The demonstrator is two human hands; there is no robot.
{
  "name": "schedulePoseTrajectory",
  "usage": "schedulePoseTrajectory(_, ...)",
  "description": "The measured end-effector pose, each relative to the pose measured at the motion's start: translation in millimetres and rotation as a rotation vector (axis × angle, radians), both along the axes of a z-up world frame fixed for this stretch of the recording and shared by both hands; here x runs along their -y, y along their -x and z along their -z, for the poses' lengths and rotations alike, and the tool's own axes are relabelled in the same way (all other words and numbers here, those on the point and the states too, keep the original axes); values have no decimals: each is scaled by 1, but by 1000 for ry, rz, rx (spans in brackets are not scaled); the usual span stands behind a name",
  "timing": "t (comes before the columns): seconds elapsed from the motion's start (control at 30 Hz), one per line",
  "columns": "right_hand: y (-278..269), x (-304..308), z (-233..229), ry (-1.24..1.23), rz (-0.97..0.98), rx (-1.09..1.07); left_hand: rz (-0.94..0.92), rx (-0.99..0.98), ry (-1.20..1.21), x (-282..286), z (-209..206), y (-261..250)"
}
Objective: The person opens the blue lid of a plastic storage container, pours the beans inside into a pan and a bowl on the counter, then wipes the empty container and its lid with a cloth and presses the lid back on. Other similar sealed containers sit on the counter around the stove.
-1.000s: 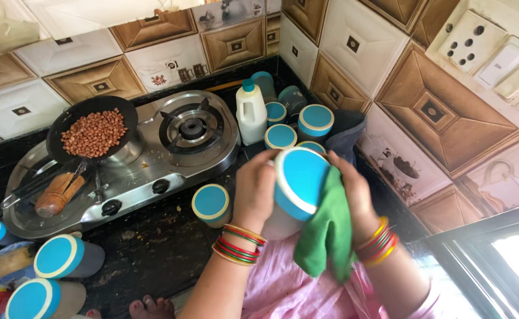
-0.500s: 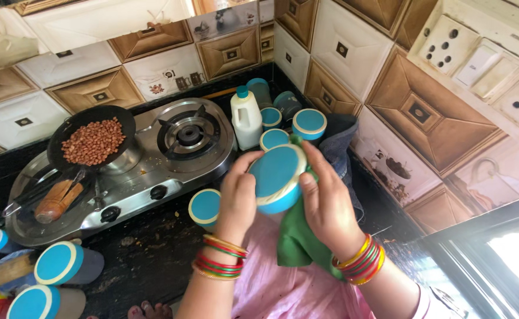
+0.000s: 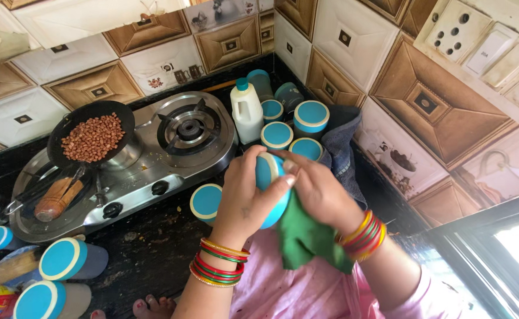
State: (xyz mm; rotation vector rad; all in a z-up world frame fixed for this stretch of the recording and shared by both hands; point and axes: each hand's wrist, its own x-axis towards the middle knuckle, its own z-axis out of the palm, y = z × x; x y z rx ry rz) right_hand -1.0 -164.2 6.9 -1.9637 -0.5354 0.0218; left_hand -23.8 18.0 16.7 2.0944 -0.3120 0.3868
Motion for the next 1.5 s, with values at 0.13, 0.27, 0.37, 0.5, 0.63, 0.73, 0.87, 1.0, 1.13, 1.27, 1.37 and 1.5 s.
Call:
schedulePoseTrajectory(0.13,-45,25,45,-101,-103,-368,155,146,-12,-4,1,-1)
schedulePoseTrajectory(0.27,-57,42,87,-266,-178,-484,272,145,-38,-9,-2,-4)
schedulePoseTrajectory(0.37,-46,42,84,-280,-58,-463,246,66,17,-9,1,-7)
schedulePoseTrajectory(0.5,0,19,39,-1,292,-238,14,-132,167,-5,13,-19)
schedulePoseTrajectory(0.63,64,-48,14,198,406,656,-78,-18,79,-3,30,-33)
schedulePoseTrajectory(0.73,60,-54,6,252,302,731,-60,-220,249,-14,33,-38)
schedulePoseTrajectory(0.87,31,-26,12,258,321,665,9,-323,354,-16,28,-33)
schedulePoseTrajectory(1.0,-1,7,32,219,267,405,46,-170,128,-16,25,-25)
schedulePoseTrajectory(1.13,-30,32,63,-431,168,-558,182,-73,139,-24,25,-25)
schedulePoseTrajectory(1.27,-25,29,90,-1073,67,-759,335,88,257,-21,24,-29)
schedulePoseTrajectory(1.37,-7,26,83,-1079,178,-887,137,71,346,-14,25,-24)
schedulePoseTrajectory(1.5,6,14,38,-1186,312,-459,-216,154,356,-11,26,-24)
